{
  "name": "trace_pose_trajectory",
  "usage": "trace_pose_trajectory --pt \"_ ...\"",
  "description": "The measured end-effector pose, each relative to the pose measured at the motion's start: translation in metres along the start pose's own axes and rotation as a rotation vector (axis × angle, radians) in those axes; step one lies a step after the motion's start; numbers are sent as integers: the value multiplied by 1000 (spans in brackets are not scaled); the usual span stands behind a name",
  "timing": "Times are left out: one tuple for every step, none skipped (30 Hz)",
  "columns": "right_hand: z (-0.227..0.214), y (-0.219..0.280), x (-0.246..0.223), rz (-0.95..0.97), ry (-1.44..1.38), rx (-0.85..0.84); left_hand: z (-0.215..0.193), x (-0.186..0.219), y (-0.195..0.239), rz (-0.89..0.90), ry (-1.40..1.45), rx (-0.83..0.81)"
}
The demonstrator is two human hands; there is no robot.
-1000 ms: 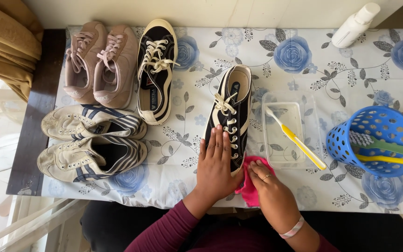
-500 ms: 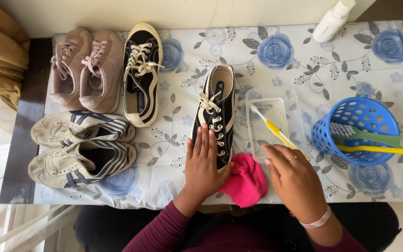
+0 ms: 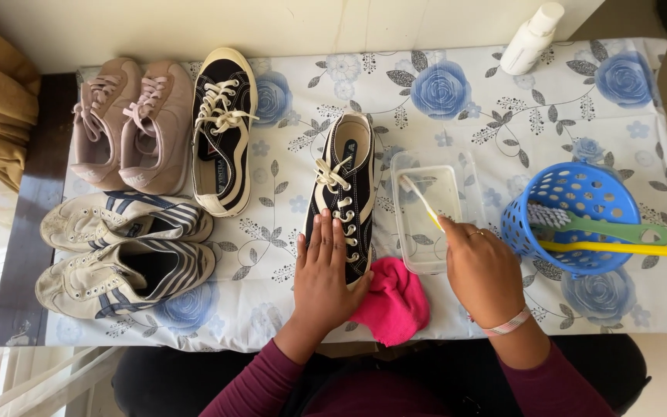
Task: The person scrubs the white laces and rubber toe cap of a black sneaker using a yellow toothbrush dipped in a liquid solution. They then wipe the shoe with a pink cloth. Other shoes are visible on the table.
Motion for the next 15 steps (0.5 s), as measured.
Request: trace_pose_trajectory --pt "-7 1 -2 0 2 1 0 0 -1 0 2 2" --pt "-15 2 -5 3 -33 5 0 0 -1 1 4 1" --pt "-22 2 -8 7 -69 9 -1 0 -1 2 6 0" --pt "-20 7 -7 4 -69 13 -2 0 -1 1 4 4" --pt "-23 11 -9 -46 -187 74 -7 2 -1 18 -21 45" --pt "-27 18 -11 -93 -305 133 -12 4 0 36 -44 82" --pt "-25 22 -12 -94 -304 132 -12 4 0 35 -44 82" --pt "-26 27 -14 -106 -324 148 -13 4 0 35 -37 82" --pt "-26 32 -16 -117 -343 163 -13 4 0 36 -31 81" --pt "-24 32 -15 -115 -343 161 -13 4 0 36 -30 78" --pt "-25 32 -13 -97 -336 189 -14 5 0 36 -31 79" --pt "-26 32 -10 -80 -329 219 -14 5 -1 36 -33 82" --pt "-25 36 -12 -78 -329 219 -14 5 0 37 -32 81" --pt "-20 37 -15 -86 -350 177 -14 5 0 39 -43 84" --pt "-15 39 -18 -94 -372 136 -14 5 0 41 -54 87"
Point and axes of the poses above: each hand's wrist, its own y-axis away from the middle knuckle, its own z-axis out of the palm, x = y × z, the point moved 9 cm from there along -y, towards the middle knuckle, and after that the axes turned 1 degree about z, right-handed, at the moved point
